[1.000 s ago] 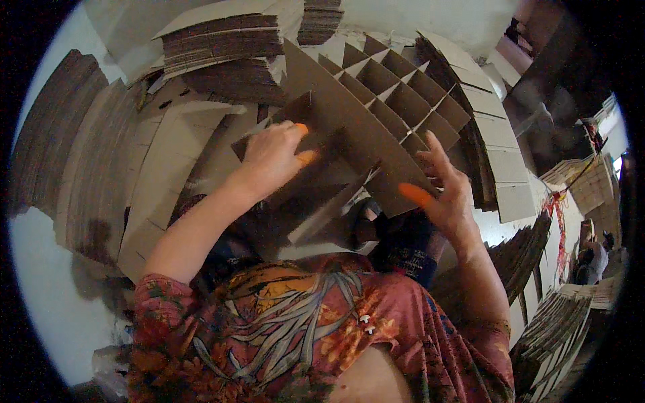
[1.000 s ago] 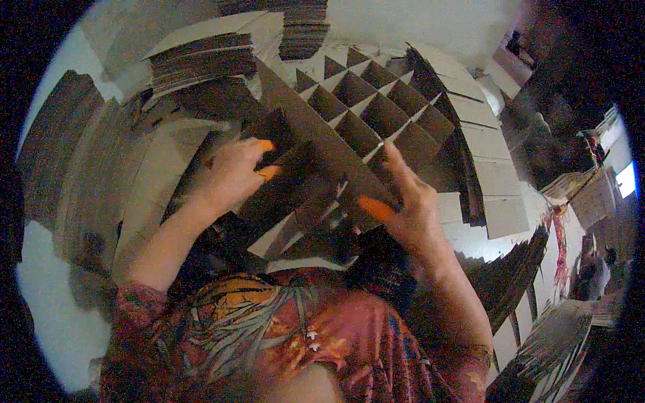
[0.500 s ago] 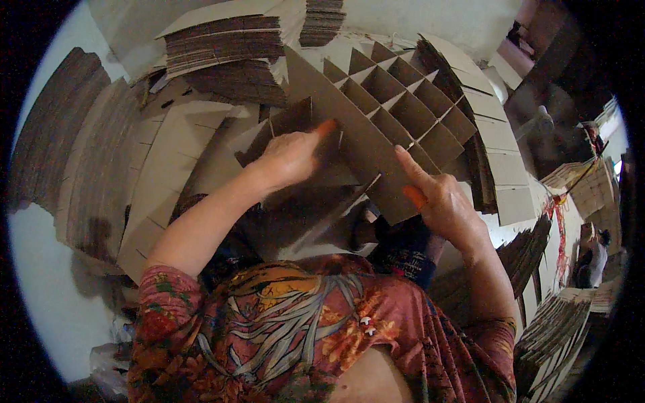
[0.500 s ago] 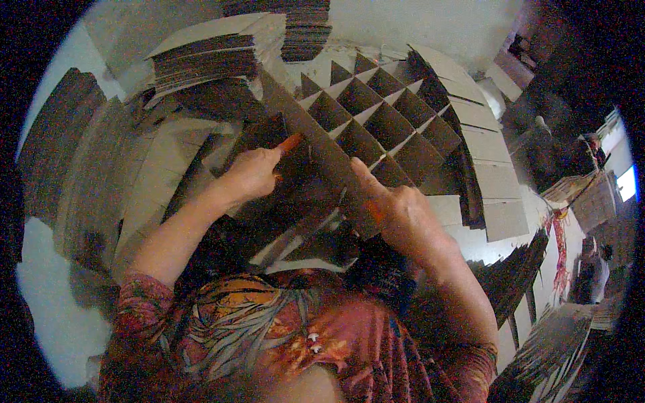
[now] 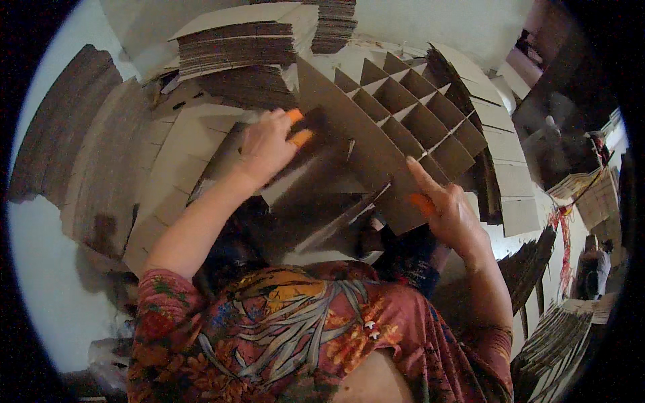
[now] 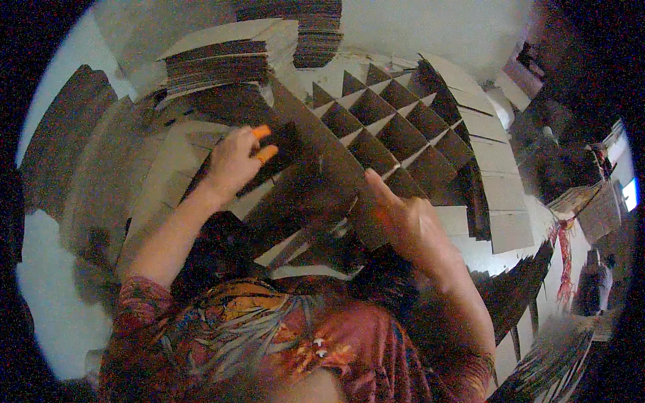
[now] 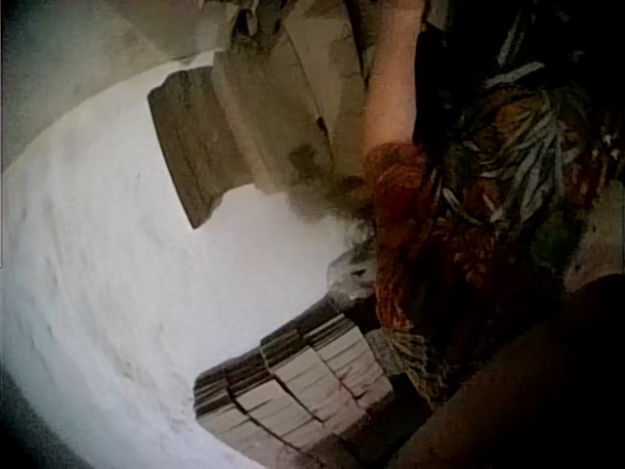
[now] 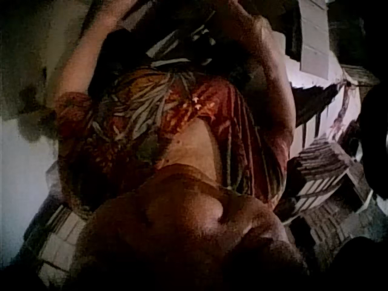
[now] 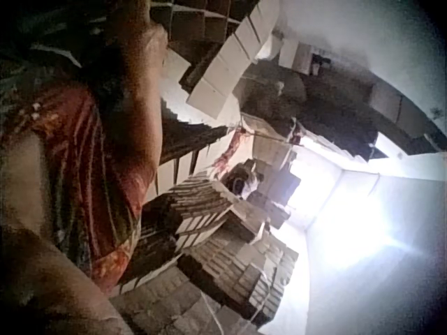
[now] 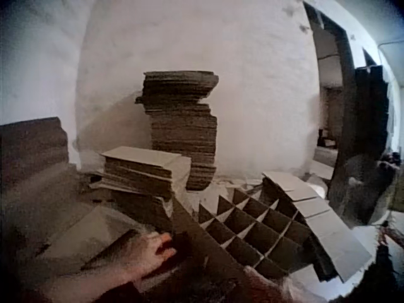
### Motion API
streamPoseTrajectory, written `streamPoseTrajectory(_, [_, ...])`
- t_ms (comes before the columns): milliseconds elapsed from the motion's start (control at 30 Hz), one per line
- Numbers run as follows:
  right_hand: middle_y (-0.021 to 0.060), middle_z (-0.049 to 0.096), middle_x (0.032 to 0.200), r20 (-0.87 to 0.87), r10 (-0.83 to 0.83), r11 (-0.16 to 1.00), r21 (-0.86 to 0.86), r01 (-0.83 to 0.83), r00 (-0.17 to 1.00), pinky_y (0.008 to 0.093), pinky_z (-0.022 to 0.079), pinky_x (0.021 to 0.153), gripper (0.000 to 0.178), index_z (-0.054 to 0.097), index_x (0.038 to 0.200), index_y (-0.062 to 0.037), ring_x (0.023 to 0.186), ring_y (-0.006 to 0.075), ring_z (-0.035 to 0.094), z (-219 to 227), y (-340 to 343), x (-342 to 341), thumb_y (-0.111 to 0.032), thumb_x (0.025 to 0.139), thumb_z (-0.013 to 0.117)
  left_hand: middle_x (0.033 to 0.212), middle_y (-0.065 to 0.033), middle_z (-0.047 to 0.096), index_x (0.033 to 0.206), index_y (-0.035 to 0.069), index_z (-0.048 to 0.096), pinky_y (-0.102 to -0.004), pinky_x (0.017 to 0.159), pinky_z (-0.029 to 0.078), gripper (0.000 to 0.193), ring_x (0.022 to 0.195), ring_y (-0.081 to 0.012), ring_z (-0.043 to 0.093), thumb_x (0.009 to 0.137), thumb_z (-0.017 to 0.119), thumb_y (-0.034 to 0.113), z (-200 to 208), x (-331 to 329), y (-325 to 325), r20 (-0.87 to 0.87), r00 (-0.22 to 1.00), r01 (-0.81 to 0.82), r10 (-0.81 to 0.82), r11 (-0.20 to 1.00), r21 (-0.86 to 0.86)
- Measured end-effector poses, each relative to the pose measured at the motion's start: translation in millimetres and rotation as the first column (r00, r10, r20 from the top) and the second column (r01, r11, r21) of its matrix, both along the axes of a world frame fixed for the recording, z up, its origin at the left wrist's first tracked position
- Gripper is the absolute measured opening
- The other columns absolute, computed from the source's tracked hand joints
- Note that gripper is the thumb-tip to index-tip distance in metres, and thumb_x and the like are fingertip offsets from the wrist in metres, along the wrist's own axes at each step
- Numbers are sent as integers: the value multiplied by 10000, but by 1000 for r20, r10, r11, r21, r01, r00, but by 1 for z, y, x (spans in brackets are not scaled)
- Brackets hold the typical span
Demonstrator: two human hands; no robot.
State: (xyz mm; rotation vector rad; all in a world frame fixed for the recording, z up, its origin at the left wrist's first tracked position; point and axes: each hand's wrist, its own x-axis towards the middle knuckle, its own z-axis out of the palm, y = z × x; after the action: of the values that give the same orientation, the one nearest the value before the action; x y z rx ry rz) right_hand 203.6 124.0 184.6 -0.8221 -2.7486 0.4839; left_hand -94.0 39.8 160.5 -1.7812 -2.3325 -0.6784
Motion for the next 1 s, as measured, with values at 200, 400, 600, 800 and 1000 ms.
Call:
streamPoseTrajectory(200, [254,590,792,-97,68,997,-22,-70,993,449,448,622,600,356,1339,-161,718,424,569,-12,3,1,-38,794,575,952,-161,615,1028,41,567,-432,761,468,327,914,-328,588,744,650,182,-14,-39,36,-22,997,77,-80,991,-110])
streamPoseTrajectory(400, [243,604,792,-9,32,999,32,-31,999,443,466,647,613,341,1346,-145,737,409,587,-8,2,4,-24,789,566,975,-189,611,1121,52,531,-415,776,472,401,936,-339,584,729,600,94,-16,-38,62,112,990,105,-81,966,-236])
streamPoseTrajectory(600, [225,600,723,121,73,990,112,-87,990,450,468,592,576,380,1324,-128,661,404,585,-42,16,-10,-51,781,557,911,-173,619,1128,46,533,-395,724,479,416,847,-320,604,731,629,123,-24,-47,56,186,983,23,-7,996,-87])
streamPoseTrajectory(800, [238,595,735,-67,61,996,62,-57,996,436,471,587,572,413,1302,-105,665,398,587,-46,33,-21,-22,760,576,1238,-131,494,1151,34,496,-394,862,444,409,1056,-308,511,813,598,241,15,-103,58,-47,993,-88,106,956,279])
streamPoseTrajectory(1000, [179,624,778,-115,159,975,176,-137,981,437,488,559,604,394,1319,-189,632,351,610,-63,47,-37,-81,753,574,1393,-106,303,1239,29,428,-423,1026,310,419,1277,-338,277,849,523,151,51,-176,110,-331,907,-138,261,926,352])
